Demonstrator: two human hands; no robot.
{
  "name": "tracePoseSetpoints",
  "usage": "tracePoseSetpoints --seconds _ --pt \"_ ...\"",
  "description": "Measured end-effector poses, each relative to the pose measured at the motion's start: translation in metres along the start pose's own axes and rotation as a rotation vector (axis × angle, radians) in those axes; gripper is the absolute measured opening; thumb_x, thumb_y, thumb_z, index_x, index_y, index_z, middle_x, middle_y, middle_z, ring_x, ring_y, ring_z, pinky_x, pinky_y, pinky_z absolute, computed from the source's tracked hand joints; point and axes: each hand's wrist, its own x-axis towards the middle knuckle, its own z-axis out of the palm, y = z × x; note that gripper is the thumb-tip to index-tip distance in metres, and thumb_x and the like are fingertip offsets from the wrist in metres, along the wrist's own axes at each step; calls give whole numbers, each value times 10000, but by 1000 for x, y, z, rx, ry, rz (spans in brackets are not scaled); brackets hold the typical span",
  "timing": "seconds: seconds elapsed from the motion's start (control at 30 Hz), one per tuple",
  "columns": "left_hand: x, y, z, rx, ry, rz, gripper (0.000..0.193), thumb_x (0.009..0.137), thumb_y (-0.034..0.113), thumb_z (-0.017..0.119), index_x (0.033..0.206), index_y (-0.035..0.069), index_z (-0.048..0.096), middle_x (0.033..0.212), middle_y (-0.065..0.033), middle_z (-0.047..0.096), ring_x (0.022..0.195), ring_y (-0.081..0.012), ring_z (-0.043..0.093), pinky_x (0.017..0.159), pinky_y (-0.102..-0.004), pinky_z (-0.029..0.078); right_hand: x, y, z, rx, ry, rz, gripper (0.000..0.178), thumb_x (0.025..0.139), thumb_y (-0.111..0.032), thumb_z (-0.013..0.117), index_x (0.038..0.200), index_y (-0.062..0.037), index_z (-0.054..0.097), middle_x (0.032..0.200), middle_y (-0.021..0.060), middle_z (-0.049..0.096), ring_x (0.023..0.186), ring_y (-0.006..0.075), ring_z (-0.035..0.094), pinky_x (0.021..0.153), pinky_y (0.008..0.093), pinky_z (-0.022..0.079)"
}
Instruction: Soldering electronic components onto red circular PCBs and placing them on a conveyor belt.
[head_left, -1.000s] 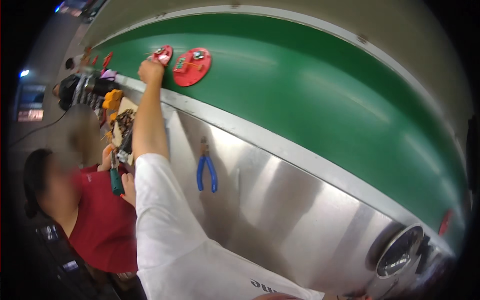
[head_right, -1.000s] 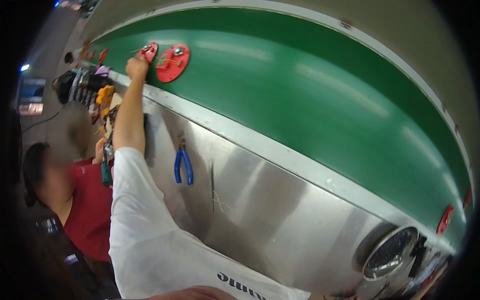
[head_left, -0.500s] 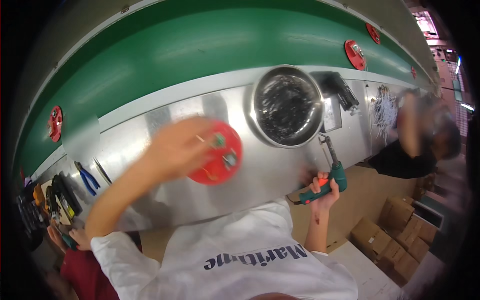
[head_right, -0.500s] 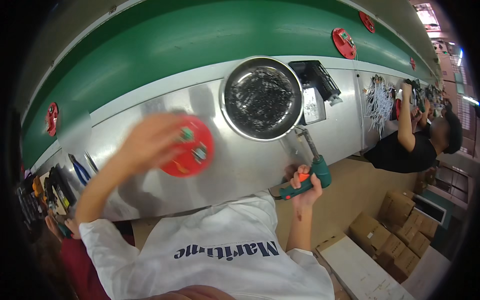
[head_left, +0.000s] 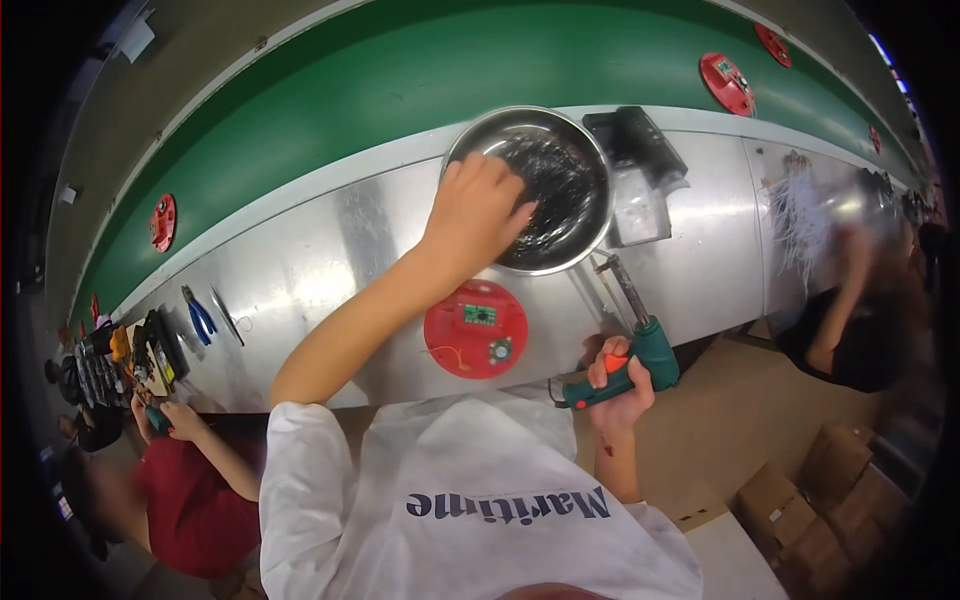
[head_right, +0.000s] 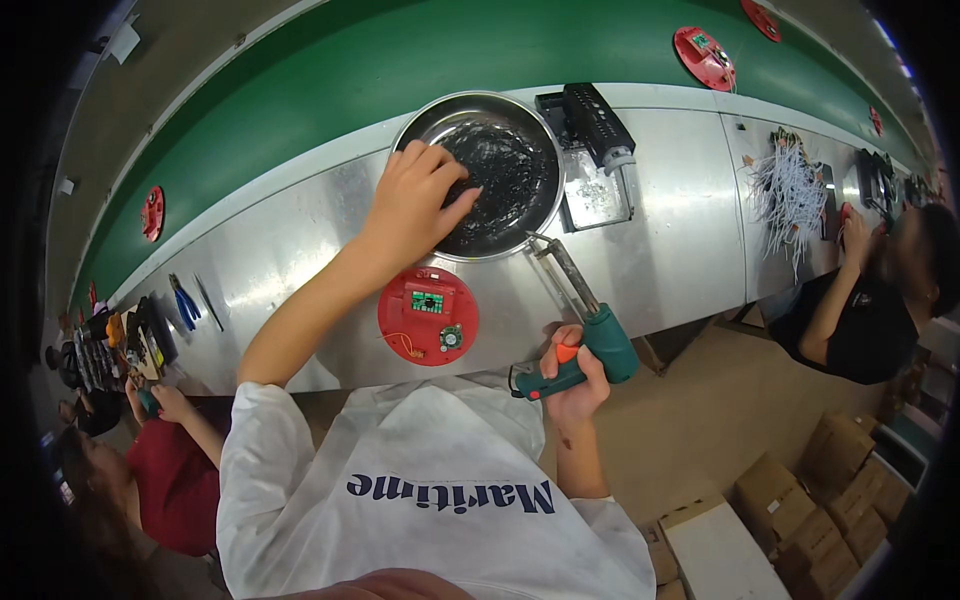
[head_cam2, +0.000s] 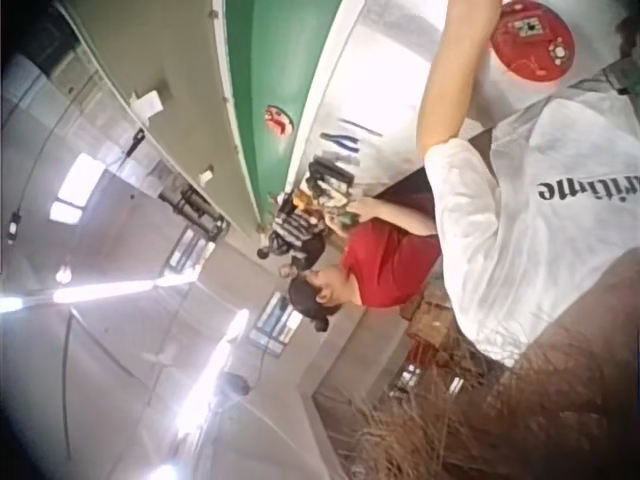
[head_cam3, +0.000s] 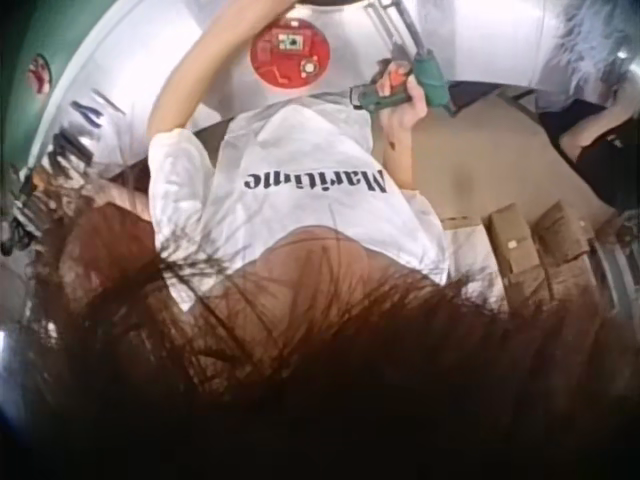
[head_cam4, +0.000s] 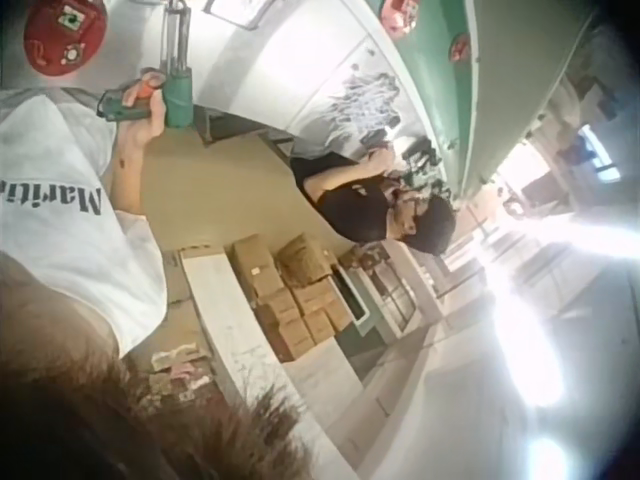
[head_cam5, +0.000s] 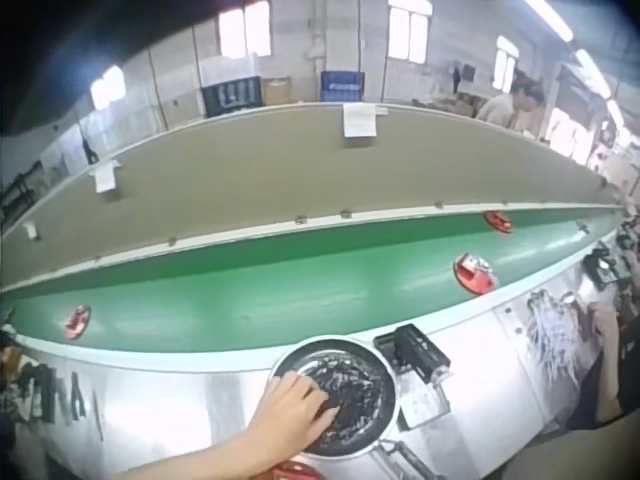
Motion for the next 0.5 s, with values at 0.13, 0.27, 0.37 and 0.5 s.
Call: tracePoseSetpoints --seconds 0.13,0.27,0.37,0.5 --pt "10 -2 11 44 -61 4 127 755 121 707 846 36 678 859 -91 621 869 -279 545 735 -387 424 0 0 2 4 2 -5 271 837 -273 552 926 -21 503 974 96 513 589 153 472 548 277 375" --pt "7 2 -5 -43 -38 -122 90 743 115 698 743 26 688 847 -105 647 880 -300 565 768 -411 444 0 3 2 13 10 -13 266 851 -265 531 940 -15 512 982 98 522 590 154 470 554 277 376" --pt "1 10 -25 -72 92 -115 93 738 110 692 716 20 698 883 -106 657 879 -313 572 796 -414 453 0 3 1 9 1 -14 262 864 -256 526 951 -9 516 985 99 528 603 156 478 561 278 382" --pt "-41 63 -78 -183 107 -227 59 750 42 703 797 7 698 819 -90 622 707 -257 575 636 -350 468 -4 -1 5 -68 11 -16 218 870 -181 565 991 -4 525 1002 105 546 670 166 521 583 278 412"
